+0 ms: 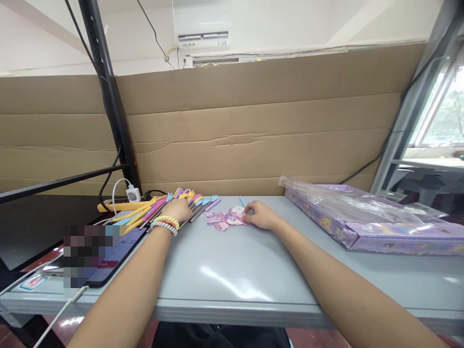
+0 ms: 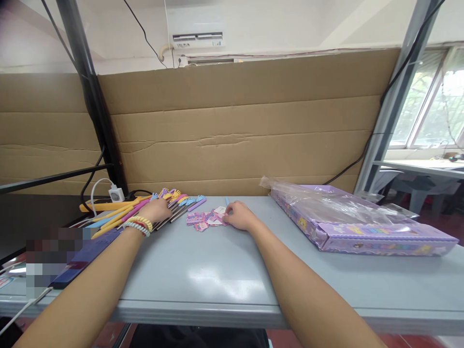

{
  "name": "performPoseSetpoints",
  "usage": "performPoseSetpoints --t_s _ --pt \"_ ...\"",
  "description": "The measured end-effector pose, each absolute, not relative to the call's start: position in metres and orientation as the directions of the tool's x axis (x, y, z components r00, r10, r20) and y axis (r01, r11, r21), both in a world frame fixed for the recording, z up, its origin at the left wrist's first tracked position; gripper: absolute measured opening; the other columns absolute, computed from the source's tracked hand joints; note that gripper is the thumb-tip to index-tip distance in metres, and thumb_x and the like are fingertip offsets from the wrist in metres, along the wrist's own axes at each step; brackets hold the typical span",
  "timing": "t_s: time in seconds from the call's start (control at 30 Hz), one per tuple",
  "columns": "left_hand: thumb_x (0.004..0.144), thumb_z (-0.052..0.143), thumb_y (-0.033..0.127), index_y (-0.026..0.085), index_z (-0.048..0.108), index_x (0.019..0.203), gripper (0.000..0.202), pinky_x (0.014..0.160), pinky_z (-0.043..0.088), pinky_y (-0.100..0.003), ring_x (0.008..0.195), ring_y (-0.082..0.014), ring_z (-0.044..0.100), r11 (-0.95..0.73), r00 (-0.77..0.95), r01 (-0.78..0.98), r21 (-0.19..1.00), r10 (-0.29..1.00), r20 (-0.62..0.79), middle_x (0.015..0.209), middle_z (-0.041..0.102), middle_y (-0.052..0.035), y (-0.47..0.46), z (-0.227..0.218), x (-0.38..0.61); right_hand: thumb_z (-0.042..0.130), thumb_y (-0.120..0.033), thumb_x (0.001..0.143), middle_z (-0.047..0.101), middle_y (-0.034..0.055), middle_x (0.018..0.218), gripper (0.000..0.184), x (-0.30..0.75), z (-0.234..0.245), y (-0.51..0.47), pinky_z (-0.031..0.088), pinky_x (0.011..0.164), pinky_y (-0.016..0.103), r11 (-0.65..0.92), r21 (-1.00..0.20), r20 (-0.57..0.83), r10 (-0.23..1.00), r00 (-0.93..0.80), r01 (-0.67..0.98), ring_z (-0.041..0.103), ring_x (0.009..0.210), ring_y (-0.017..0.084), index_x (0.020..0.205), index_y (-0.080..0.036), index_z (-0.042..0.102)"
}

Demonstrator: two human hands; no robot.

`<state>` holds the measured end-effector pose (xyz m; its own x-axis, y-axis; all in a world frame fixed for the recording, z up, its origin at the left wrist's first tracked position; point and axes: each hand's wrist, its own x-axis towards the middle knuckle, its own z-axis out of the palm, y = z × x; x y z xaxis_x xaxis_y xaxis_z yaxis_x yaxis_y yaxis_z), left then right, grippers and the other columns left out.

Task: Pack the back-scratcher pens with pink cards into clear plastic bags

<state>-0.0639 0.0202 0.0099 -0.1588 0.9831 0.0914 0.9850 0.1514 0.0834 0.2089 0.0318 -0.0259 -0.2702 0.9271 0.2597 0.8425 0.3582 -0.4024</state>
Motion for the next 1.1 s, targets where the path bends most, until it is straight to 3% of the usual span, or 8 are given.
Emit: performPoseSetpoints --t_s 0.37,0.63,0.8,1.1 --pt "0.06 0.056 0.028 0.019 0.057 0.107 0.047 0.069 0.048 -0.032 0.091 -0.0277 0.062 0.158 -0.174 0.974 0.161 0.98 0.095 0.102 0.066 -0.0122 0.025 0.003 -0.063 0.059 -0.034 0.067 0.059 0.01 0.099 0.026 0.207 -0.025 0.029 0.039 0.076 0.027 0.359 -0.415 0.238 0.93 -0.281 0.836 0.053 0.095 0.022 0.086 -0.016 0.064" --pt "0.058 0.058 0.033 0.018 0.061 0.089 0.035 0.059 0.046 -0.03 0.084 -0.0269 0.063 0.154 -0.176 0.959 0.237 0.982 0.074 0.09 0.068 -0.0108 0.027 0.003 -0.066 0.059 -0.033 0.068 0.059 0.0103 0.101 0.027 0.205 -0.022 0.025 0.039 0.077 0.027 0.356 -0.404 0.213 0.933 -0.292 0.843 0.052 0.097 0.023 0.088 -0.016 0.064" --pt "0.059 0.056 0.031 0.019 0.059 0.096 0.039 0.058 0.045 -0.029 0.085 -0.0256 0.063 0.156 -0.184 0.95 0.271 0.98 0.081 0.093 0.068 -0.0106 0.029 0.0 -0.066 0.059 -0.034 0.067 0.059 0.01 0.1 0.028 0.205 -0.023 0.027 0.039 0.071 0.026 0.36 -0.396 0.191 0.932 -0.307 0.845 0.053 0.093 0.022 0.088 -0.016 0.065" --pt "0.062 0.05 0.035 0.018 0.061 0.082 0.029 0.061 0.047 -0.032 0.084 -0.027 0.064 0.15 -0.176 0.958 0.245 0.981 0.087 0.09 0.068 -0.012 0.026 0.0 -0.062 0.058 -0.033 0.068 0.061 0.0098 0.099 0.025 0.203 -0.024 0.029 0.039 0.067 0.025 0.384 -0.404 0.176 0.923 -0.341 0.831 0.055 0.087 0.021 0.086 -0.017 0.063"
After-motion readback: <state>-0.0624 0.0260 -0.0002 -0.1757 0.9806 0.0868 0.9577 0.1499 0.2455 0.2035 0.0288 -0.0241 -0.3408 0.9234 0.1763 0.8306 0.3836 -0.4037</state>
